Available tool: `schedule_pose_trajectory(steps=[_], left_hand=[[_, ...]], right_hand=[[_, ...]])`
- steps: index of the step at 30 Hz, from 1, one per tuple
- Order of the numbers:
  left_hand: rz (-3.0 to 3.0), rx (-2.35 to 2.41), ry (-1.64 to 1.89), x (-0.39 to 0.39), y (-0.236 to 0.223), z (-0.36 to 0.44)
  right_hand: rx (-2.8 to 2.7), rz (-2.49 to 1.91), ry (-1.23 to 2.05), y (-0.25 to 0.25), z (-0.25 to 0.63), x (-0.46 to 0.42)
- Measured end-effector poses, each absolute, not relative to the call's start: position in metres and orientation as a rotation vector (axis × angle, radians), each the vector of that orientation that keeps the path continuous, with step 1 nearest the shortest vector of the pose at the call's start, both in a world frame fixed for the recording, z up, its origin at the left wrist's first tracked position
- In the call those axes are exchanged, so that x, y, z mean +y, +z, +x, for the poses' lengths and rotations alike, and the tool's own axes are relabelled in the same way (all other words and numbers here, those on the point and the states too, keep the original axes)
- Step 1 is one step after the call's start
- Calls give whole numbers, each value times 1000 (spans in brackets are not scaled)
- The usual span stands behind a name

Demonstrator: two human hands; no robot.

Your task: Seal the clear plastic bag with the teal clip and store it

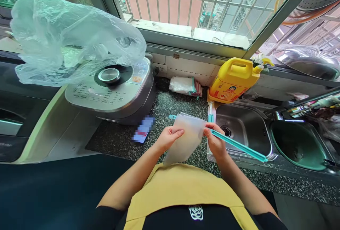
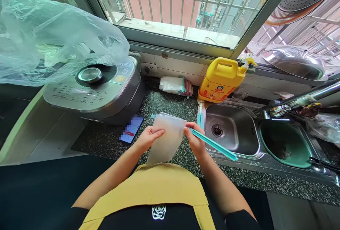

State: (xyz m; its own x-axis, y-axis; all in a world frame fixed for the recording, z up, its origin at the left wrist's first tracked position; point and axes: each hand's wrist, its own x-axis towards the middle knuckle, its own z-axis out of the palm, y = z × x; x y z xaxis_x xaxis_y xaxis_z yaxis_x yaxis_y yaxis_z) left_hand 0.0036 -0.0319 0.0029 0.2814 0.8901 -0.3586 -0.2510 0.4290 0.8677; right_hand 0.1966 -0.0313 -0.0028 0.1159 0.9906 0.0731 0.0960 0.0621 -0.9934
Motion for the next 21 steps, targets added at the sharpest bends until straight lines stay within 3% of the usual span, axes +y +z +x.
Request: schedule_pose_trajectory(steps=[13, 18, 21], left_hand=[[434, 967, 1100, -26, 6, 16], [306, 1007, 1179, -26, 12, 17], [249, 1018, 1207, -26, 16, 16]], right_hand=[[-1300, -1310, 963, 1, 194, -34], [-1321, -1132, 1064, 3, 201, -37], [-1350, -1000, 950, 0, 204, -41]])
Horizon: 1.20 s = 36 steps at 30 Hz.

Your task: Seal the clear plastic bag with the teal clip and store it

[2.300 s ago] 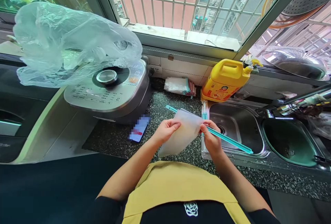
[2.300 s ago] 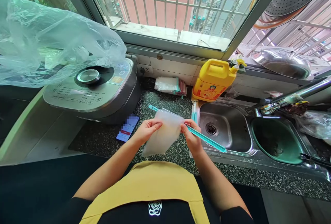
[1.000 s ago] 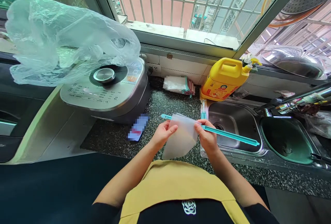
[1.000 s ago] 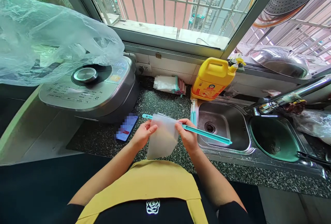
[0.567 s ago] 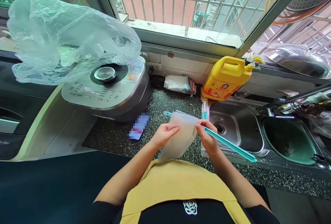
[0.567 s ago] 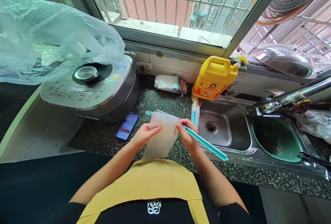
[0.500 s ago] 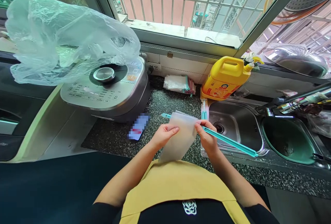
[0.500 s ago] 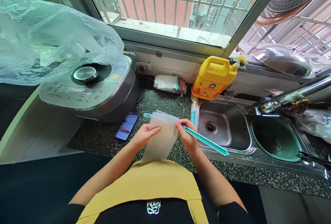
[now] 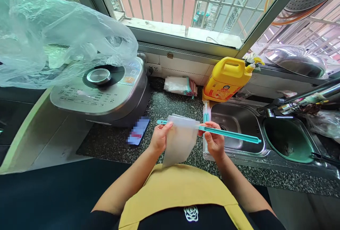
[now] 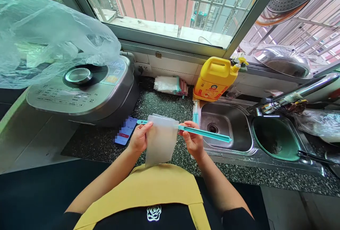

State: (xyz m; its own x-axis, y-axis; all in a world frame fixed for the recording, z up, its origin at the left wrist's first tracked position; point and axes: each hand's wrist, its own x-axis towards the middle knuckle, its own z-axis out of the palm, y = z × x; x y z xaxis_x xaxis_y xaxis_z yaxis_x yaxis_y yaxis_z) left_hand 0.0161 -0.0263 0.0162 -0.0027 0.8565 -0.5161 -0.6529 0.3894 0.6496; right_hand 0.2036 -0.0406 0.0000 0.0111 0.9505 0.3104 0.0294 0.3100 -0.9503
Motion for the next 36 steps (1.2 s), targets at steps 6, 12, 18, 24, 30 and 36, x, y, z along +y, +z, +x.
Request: schedule_pose_trajectory(steps=[6, 12, 18, 24, 30, 36], left_hand=[[244, 986, 1241, -29, 20, 20], [329, 975, 1272, -33, 15, 20], [464, 1015, 1233, -37, 4, 18], [668, 1035, 1228, -41, -1, 15], [865, 1041, 1204, -44, 4, 13], [937, 1008, 1190, -44, -2, 10]], right_hand=[[-1532, -878, 535, -2, 206, -44], [-1808, -877, 276, 17, 210, -38], [-2023, -893, 396, 18, 218, -40], [-1564, -1219, 920, 12, 209, -48], [-1164, -1313, 1260, 20, 191, -48], [-1026, -1339, 1257, 19, 187, -48]])
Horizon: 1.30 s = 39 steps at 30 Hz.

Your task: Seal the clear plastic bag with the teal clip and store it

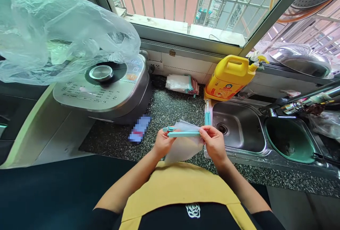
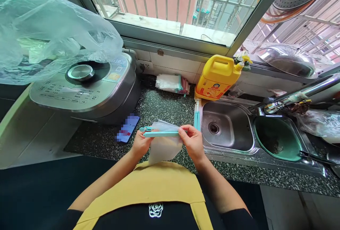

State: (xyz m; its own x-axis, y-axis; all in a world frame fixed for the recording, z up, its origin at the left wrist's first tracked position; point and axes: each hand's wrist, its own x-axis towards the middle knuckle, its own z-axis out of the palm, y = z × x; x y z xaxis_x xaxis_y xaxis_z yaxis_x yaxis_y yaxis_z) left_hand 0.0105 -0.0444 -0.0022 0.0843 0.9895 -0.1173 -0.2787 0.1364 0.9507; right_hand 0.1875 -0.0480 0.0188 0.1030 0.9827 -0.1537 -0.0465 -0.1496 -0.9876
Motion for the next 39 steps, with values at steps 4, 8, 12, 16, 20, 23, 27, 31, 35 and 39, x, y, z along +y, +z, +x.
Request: schedule_pose_trajectory(steps=[4, 8, 12, 16, 20, 23, 27, 31, 35, 39], left_hand=[[885, 900, 1241, -47, -8, 3], [847, 852, 1328, -50, -5, -1], [803, 1030, 1294, -49, -1, 0], [774, 1084, 1266, -47, 4, 3], [755, 1075, 1245, -47, 10, 5], [764, 1046, 1250, -48, 13, 5], [909, 1030, 1302, -50, 16, 4], [1068, 1039, 1334, -51, 18, 1], [1083, 1038, 1310, -52, 18, 0], [1081, 1046, 1316, -51, 19, -1]], right_hand=[[-1032, -1341, 1190, 20, 190, -48], [-1107, -1355, 1067, 21, 191, -49], [-1234, -1352, 990, 23, 190, -50], [-1328, -1311, 933, 23, 192, -48], [-1344, -1330, 916, 21, 196, -48], [-1394, -1328, 928, 22, 199, -49], [-1589, -1274, 951, 28, 206, -47], [-1706, -1192, 874, 34, 213, -42], [-1770, -1182, 886, 36, 218, -40], [-1802, -1178, 884, 37, 218, -39]])
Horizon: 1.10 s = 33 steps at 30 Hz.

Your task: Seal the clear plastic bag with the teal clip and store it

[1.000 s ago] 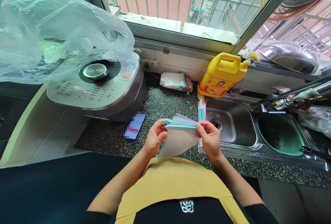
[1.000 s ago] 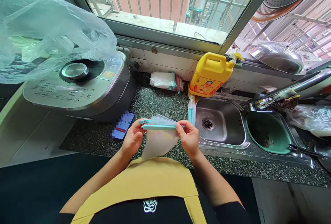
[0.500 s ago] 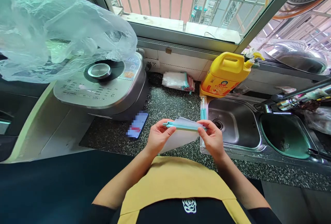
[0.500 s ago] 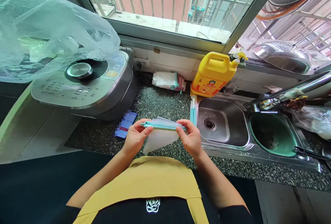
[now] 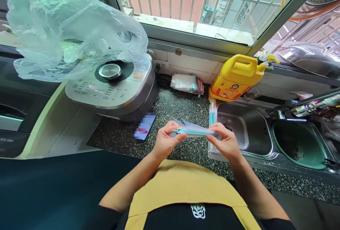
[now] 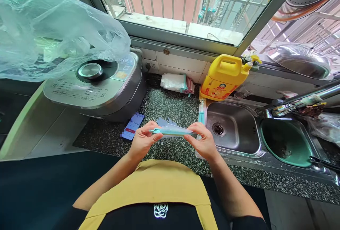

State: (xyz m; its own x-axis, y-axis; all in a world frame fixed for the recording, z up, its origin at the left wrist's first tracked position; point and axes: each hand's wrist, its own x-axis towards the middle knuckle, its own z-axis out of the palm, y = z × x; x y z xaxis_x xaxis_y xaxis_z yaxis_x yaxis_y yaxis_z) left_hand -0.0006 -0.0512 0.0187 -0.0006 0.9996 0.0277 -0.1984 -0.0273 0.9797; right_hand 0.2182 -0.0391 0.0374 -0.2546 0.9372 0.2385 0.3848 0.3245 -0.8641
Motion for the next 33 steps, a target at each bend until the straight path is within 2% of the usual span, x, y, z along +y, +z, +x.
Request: schedule_pose_trajectory(steps=[12, 21, 33], left_hand=[[1243, 1046, 1286, -37, 21, -5], [1153, 919, 758, -14, 14, -3], [1074, 1013, 877, -28, -32, -6]], right_hand=[[-1886, -1196, 868, 44, 214, -36], [-1740, -1209, 726, 71, 217, -12], [-1553, -1255, 761, 82, 225, 16]])
